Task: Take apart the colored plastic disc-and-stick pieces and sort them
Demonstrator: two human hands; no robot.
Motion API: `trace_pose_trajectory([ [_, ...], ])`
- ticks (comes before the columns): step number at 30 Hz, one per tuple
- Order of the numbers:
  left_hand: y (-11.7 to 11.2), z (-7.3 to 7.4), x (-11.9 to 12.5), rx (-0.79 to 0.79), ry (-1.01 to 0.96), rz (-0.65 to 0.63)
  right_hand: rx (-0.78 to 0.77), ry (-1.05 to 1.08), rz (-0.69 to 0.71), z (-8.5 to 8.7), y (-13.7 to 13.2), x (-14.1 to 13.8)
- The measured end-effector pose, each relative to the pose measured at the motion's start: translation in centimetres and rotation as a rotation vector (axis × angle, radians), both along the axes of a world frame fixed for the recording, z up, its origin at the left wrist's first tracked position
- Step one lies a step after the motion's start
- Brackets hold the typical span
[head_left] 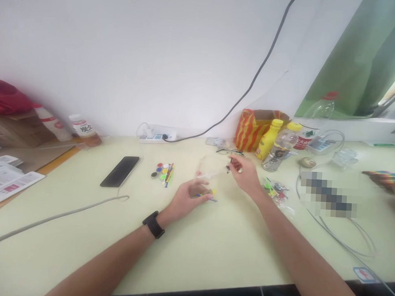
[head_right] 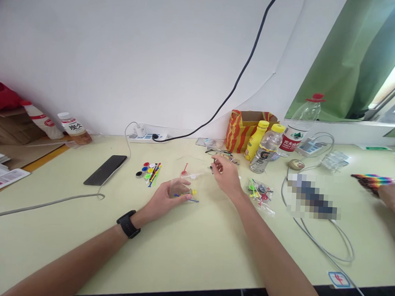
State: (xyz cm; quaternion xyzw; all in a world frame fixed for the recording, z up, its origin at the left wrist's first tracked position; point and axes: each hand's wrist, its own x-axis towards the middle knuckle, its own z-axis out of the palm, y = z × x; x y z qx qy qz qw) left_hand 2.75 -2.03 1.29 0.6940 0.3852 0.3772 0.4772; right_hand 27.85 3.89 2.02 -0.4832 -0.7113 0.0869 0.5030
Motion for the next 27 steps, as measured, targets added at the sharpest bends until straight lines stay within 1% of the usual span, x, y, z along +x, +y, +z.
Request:
trace_pose_trajectory([
  [3, 0.1, -0.2, 0.1, 0.025, 0.006, 0.049, 0.117, 0.243, -0.105, 2.3, -0.9, 0.6],
  [6, 0.1, -0.3, 0.1, 0.042, 0.031, 0.081, 0.254, 0.445, -0.131, 5.2, -2.7, 0.4],
  [8, 0.0, -0.3, 0.1, 0.052, 0.045, 0.088, 0.351, 0.495, -0.138, 7.1, -4.2, -0.2],
  [9, 0.0, -0.2, 0.1, 0.056, 0.05, 0.089, 0.369, 0.492, -0.118, 7.9, -4.9, -0.7],
  [12, -0.1, -0.2, 0.1, 0.063, 0.05, 0.089, 0.3, 0.378, 0.038, 9.6, -6.3, -2.5],
  [14, -0.1, -0.2, 0.1, 0.067, 0.036, 0.085, 0.237, 0.248, 0.141, 10.0, -6.4, -3.5],
  [16, -0.1, -0.2, 0.2, 0.071, 0.014, 0.075, 0.198, 0.117, 0.202, 10.2, -6.1, -4.1],
  [19, -0.3, -0.2, 0.3, 0.087, 0.006, 0.073, 0.147, -0.085, 0.247, 10.5, -5.4, -4.7],
  [23, -0.4, -0.2, 0.3, 0.08, 0.021, 0.074, 0.122, -0.367, 0.258, 11.0, -5.3, -5.1],
  [25, -0.4, -0.2, 0.2, 0.061, 0.029, 0.069, 0.103, -0.397, 0.288, 11.3, -5.7, -5.3],
  [27, -0.4, -0.2, 0.2, 0.044, 0.045, 0.068, 0.084, -0.336, 0.322, 11.4, -6.1, -5.3],
])
